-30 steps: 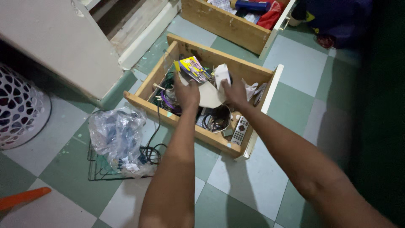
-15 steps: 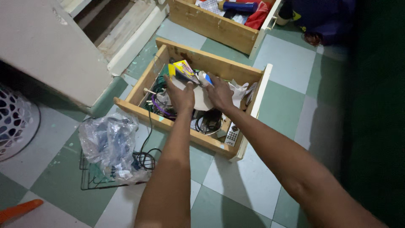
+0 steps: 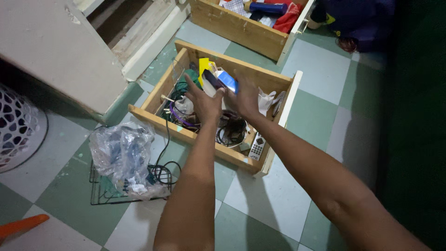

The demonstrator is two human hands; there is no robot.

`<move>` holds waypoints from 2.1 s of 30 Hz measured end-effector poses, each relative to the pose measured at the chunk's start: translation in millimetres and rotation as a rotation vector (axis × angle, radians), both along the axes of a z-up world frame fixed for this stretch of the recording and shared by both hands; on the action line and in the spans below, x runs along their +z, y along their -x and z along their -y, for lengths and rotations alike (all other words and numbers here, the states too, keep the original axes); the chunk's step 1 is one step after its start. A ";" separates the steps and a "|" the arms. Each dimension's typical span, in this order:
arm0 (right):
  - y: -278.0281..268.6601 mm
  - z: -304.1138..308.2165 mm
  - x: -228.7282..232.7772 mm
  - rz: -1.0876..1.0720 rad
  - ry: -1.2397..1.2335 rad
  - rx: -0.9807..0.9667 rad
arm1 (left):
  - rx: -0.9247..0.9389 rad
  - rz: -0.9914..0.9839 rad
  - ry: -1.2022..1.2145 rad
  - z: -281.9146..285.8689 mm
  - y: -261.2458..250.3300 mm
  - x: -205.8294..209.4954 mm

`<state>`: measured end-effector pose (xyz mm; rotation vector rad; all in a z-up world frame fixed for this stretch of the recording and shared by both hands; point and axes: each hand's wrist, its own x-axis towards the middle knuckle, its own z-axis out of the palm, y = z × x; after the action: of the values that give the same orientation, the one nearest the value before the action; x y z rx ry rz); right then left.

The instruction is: The person opens a wooden drawer and sorts through various items including cables, plastic bags, and small boxes. They remove some items and place them on the floor, then continue to rearrange the remaining contents within the drawer.

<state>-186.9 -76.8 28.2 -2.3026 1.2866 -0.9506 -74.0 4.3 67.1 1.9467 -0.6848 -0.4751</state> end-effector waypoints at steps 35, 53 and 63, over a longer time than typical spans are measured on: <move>28.5 26.2 -11.0 0.224 -0.792 0.310 | 0.140 0.147 0.146 8.0 -33.0 -48.7; -3.6 40.4 -51.5 0.389 -1.038 -0.018 | -0.064 0.207 0.396 3.6 -13.9 -37.9; 7.8 19.6 -23.8 0.173 -0.879 0.377 | -0.001 0.104 0.283 13.3 0.1 -40.0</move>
<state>-194.7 -96.5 4.4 -1.6282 0.8865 -0.3291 -74.0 -9.0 27.1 1.7120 -0.7758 -0.2626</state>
